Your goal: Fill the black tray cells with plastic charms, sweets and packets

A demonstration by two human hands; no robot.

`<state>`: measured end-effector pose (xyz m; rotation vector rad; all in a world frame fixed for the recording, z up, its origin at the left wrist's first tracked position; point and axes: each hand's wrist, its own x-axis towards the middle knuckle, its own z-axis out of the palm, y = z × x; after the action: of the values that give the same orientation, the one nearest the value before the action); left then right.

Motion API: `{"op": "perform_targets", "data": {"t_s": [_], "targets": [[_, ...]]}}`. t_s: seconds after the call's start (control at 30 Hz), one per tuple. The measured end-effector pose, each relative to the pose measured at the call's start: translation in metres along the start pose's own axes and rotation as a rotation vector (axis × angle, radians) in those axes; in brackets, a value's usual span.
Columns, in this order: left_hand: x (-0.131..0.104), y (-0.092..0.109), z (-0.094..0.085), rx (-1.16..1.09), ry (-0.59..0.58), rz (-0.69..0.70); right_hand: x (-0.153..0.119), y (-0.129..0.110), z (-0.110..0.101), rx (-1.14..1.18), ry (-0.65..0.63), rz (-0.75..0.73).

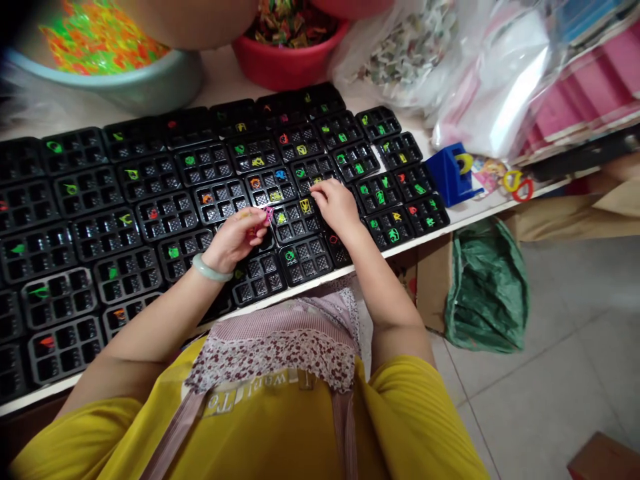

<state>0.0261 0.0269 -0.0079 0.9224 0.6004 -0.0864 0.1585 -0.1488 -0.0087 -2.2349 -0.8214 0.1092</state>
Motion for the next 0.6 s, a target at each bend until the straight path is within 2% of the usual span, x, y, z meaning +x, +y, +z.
{"op": "perform_targets", "data": {"t_s": [0.2, 0.33, 0.47, 0.6], "targets": [[-0.003, -0.007, 0.007, 0.029, -0.048, -0.033, -0.02, -0.032, 0.017, 0.453, -0.224, 0.082], [-0.005, -0.008, 0.007, -0.056, -0.134, -0.092, -0.026, -0.036, 0.024, 0.581, -0.239, 0.134], [-0.009, -0.004, 0.001, -0.183, -0.147, -0.226, -0.034, -0.025, 0.015, 0.589, -0.182, 0.185], [-0.015, -0.003, -0.004, -0.233, -0.129, -0.24, -0.05, -0.017, 0.0, 0.413, -0.195, 0.132]]}}
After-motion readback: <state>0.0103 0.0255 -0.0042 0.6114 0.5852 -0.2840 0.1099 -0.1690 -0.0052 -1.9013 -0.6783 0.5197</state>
